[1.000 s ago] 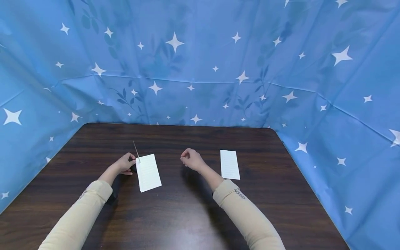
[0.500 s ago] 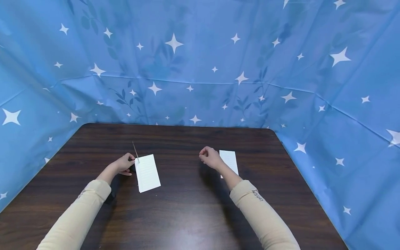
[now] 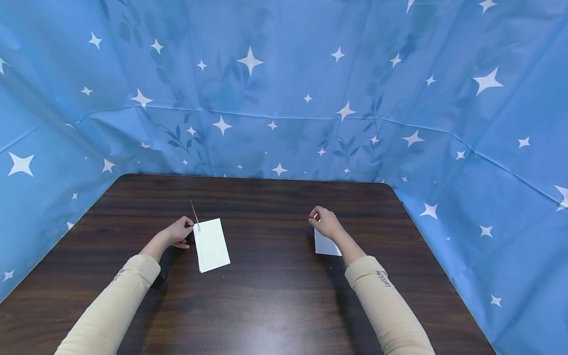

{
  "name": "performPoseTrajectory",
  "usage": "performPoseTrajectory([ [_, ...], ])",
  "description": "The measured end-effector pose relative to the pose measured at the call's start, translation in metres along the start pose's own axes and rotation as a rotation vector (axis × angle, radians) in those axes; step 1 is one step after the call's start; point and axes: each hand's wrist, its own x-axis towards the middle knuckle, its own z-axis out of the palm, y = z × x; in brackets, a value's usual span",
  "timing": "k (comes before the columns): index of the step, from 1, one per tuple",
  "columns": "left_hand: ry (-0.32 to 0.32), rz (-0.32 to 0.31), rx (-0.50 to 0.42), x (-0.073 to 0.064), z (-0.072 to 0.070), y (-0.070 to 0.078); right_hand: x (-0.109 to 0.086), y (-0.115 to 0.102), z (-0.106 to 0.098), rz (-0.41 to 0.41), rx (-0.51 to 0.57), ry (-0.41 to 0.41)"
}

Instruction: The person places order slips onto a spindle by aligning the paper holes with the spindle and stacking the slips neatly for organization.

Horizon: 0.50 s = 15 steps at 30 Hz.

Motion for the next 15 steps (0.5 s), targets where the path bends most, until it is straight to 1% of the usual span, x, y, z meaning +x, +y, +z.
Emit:
performPoseTrajectory([
  [1, 0.003, 0.006, -0.002, 0.005, 0.000, -0.004, 0.000, 0.004, -0.002, 0.004, -0.018, -0.002],
  [2, -0.002, 0.027, -0.007, -0.003, 0.001, 0.001, 0.000, 0.007, -0.004, 0.005, -0.031, -0.006],
  [4, 0.003, 0.034, -0.004, 0.008, 0.000, -0.009, 0.000, 0.013, -0.008, 0.008, -0.043, -0.008],
  [5, 0.010, 0.030, -0.002, 0.010, 0.000, -0.011, 0.000, 0.016, -0.009, 0.009, -0.049, -0.007],
  [6, 0.013, 0.040, -0.005, 0.013, -0.001, -0.015, 0.000, 0.018, -0.010, 0.015, -0.047, -0.004],
  [7, 0.022, 0.022, 0.001, 0.016, -0.001, -0.016, 0.000, 0.020, -0.012, 0.018, -0.043, 0.000],
  [8, 0.028, 0.017, 0.005, 0.017, -0.001, -0.017, 0.000, 0.022, -0.013, 0.017, -0.039, 0.004],
  [9, 0.034, 0.001, 0.018, 0.031, -0.004, -0.028, 0.000, 0.024, -0.013, 0.012, -0.042, 0.010],
  [13, 0.052, -0.024, 0.018, 0.054, -0.004, -0.048, -0.001, 0.032, -0.015, 0.005, -0.073, 0.038],
  [15, 0.052, -0.022, 0.002, 0.067, -0.004, -0.060, -0.002, 0.037, -0.015, -0.003, -0.101, 0.039],
])
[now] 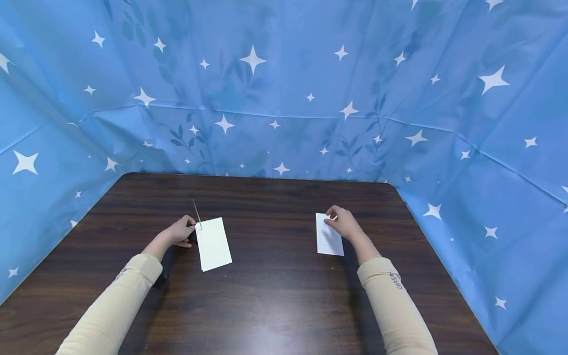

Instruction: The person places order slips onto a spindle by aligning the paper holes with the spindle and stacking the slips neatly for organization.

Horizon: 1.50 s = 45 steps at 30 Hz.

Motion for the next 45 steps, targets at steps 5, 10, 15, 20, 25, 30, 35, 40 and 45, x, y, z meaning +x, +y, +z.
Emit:
performPoseTrajectory([
  [5, -0.008, 0.009, -0.039, 0.026, 0.002, -0.022, -0.004, 0.012, 0.001, 0.017, -0.086, -0.053],
  [10, -0.030, 0.024, -0.014, -0.019, 0.004, 0.012, -0.006, 0.019, 0.002, 0.042, -0.152, -0.122],
  [15, -0.045, 0.089, -0.011, -0.067, 0.002, 0.046, -0.007, 0.020, 0.000, 0.045, -0.155, -0.168],
  [20, -0.029, 0.061, 0.006, -0.053, 0.004, 0.039, -0.010, 0.018, -0.004, 0.035, -0.141, -0.246],
  [25, -0.006, 0.007, -0.005, -0.042, 0.005, 0.033, -0.013, 0.018, -0.001, 0.053, -0.134, -0.341],
  [30, -0.016, 0.023, 0.011, -0.087, 0.003, 0.073, -0.012, 0.017, 0.002, 0.059, -0.139, -0.330],
  [35, -0.018, 0.032, 0.006, -0.044, 0.001, 0.036, -0.015, 0.011, 0.002, 0.077, -0.182, -0.327],
  [40, 0.005, 0.038, -0.020, -0.026, 0.001, 0.021, -0.013, 0.010, 0.002, 0.088, -0.193, -0.300],
  [45, -0.008, 0.038, -0.009, -0.036, 0.001, 0.028, -0.013, 0.010, 0.001, 0.081, -0.162, -0.259],
])
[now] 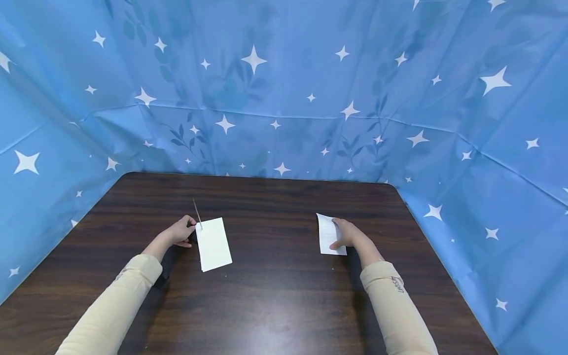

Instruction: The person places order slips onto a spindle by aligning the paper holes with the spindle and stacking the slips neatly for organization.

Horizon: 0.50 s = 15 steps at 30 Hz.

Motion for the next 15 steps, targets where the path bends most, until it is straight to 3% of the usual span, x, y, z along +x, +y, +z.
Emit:
performPoseTrajectory([
  [3, -0.004, 0.006, 0.013, -0.007, 0.001, 0.006, 0.001, 0.000, 0.002, -0.025, 0.018, 0.045],
  [4, -0.010, 0.013, 0.018, -0.021, 0.002, 0.016, 0.002, 0.000, 0.003, -0.031, 0.026, 0.066],
  [5, -0.006, 0.011, 0.027, -0.020, 0.002, 0.016, 0.002, -0.001, 0.005, -0.038, 0.032, 0.086],
  [10, 0.024, -0.005, -0.005, 0.004, 0.002, -0.006, 0.007, -0.005, 0.012, -0.034, 0.079, 0.183],
  [11, 0.031, -0.011, -0.013, 0.022, 0.001, -0.020, 0.008, -0.006, 0.013, -0.034, 0.086, 0.201],
  [15, 0.034, -0.028, 0.012, 0.023, 0.001, -0.021, 0.010, -0.010, 0.015, -0.036, 0.114, 0.258],
])
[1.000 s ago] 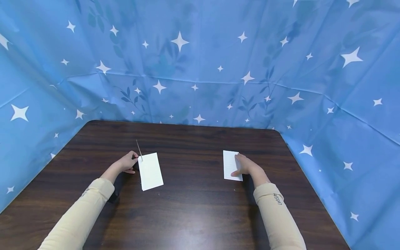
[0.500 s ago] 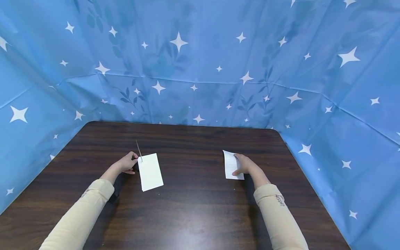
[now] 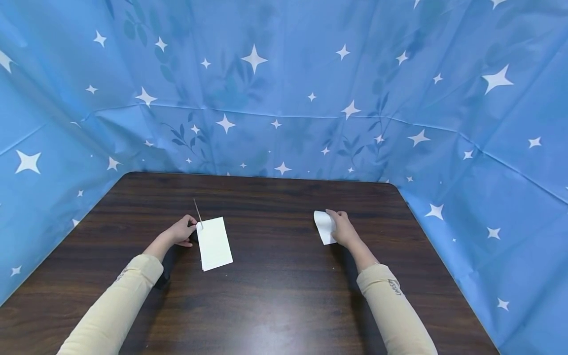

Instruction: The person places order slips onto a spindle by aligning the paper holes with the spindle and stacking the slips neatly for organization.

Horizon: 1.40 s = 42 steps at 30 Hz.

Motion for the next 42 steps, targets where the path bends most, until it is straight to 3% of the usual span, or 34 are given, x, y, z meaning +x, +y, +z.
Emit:
performPoseTrajectory([
  [6, 0.008, 0.003, 0.004, -0.025, 0.002, 0.023, 0.001, -0.007, -0.002, 0.021, 0.047, 0.020],
  [9, -0.017, 0.014, 0.011, -0.036, 0.001, 0.034, 0.001, -0.009, -0.002, 0.030, 0.086, 0.015],
  [18, -0.042, 0.034, 0.009, -0.033, 0.001, 0.032, 0.003, -0.026, 0.007, 0.122, 0.257, 0.113],
  [21, -0.055, 0.079, -0.020, -0.033, 0.001, 0.028, 0.003, -0.036, 0.010, 0.148, 0.282, 0.151],
  [23, -0.050, 0.057, -0.008, -0.052, 0.002, 0.046, 0.003, -0.042, 0.012, 0.165, 0.309, 0.160],
  [25, -0.041, 0.023, 0.010, -0.086, 0.003, 0.079, 0.004, -0.048, 0.013, 0.176, 0.333, 0.157],
  [27, -0.041, 0.006, 0.036, -0.129, 0.002, 0.118, 0.005, -0.054, 0.015, 0.189, 0.378, 0.144],
  [28, -0.041, -0.029, 0.057, -0.137, 0.003, 0.127, 0.005, -0.058, 0.016, 0.194, 0.392, 0.141],
  [29, -0.048, -0.010, 0.053, -0.141, 0.003, 0.130, 0.005, -0.061, 0.017, 0.198, 0.410, 0.135],
  [31, -0.066, 0.038, 0.019, -0.127, 0.000, 0.113, 0.006, -0.069, 0.019, 0.199, 0.449, 0.119],
  [34, -0.078, 0.013, 0.019, -0.107, -0.002, 0.097, 0.006, -0.083, 0.020, 0.211, 0.475, 0.093],
  [36, -0.074, -0.017, 0.017, -0.119, -0.005, 0.108, 0.006, -0.091, 0.019, 0.212, 0.493, 0.070],
  [38, -0.065, -0.054, 0.045, -0.142, -0.006, 0.130, 0.006, -0.100, 0.019, 0.221, 0.501, 0.060],
  [42, -0.050, -0.035, 0.035, -0.161, -0.006, 0.141, 0.007, -0.113, 0.020, 0.235, 0.534, 0.040],
])
